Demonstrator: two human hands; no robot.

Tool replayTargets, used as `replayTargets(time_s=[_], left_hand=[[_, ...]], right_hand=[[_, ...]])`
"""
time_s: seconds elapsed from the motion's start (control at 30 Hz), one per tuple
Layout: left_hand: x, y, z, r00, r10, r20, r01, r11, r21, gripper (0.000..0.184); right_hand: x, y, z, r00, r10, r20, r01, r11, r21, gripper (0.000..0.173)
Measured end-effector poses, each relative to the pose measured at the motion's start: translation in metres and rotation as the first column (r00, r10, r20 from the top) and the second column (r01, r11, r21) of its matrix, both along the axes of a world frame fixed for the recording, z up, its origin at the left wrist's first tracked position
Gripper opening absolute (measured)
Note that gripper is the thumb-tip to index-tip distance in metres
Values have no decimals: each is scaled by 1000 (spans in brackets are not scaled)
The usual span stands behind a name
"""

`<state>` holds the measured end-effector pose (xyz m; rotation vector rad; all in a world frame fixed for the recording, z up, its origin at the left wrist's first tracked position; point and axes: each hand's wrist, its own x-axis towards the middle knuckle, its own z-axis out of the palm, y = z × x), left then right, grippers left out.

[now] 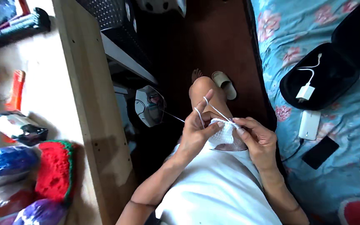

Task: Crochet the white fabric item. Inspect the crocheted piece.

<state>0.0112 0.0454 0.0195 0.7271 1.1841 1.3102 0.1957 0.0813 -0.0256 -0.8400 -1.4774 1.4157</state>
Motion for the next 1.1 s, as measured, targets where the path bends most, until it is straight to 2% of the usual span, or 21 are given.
replayTargets(time_s=[0.07, 0.17, 0.43, 0.8, 0.93, 1.1], left_hand=[[-3, 5, 5, 1000, 24, 7, -24, 999, -27, 77], [-8, 11, 10, 999, 39, 13, -38, 998, -54, 76], [-13, 14, 7, 996, 91, 6, -90, 995, -52, 75], [-13, 15, 8, 988, 115, -101, -107, 991, 79, 75], [-14, 16, 8, 990, 116, -86, -110, 992, 68, 73], [-17, 18, 6, 994, 103, 26, -103, 995, -2, 77]], right_hand=[[-1, 7, 0, 995, -20, 99, 3, 985, 173, 22], [-1, 19, 2, 973, -56, 225, -27, 937, 349, 25], [-1, 27, 13, 889, -173, 424, -107, 821, 561, 31], [-12, 19, 23, 805, -313, 505, -118, 749, 652, 29], [-15, 20, 22, 830, -294, 474, -106, 751, 652, 28], [-15, 21, 18, 888, -222, 402, -58, 815, 577, 26]])
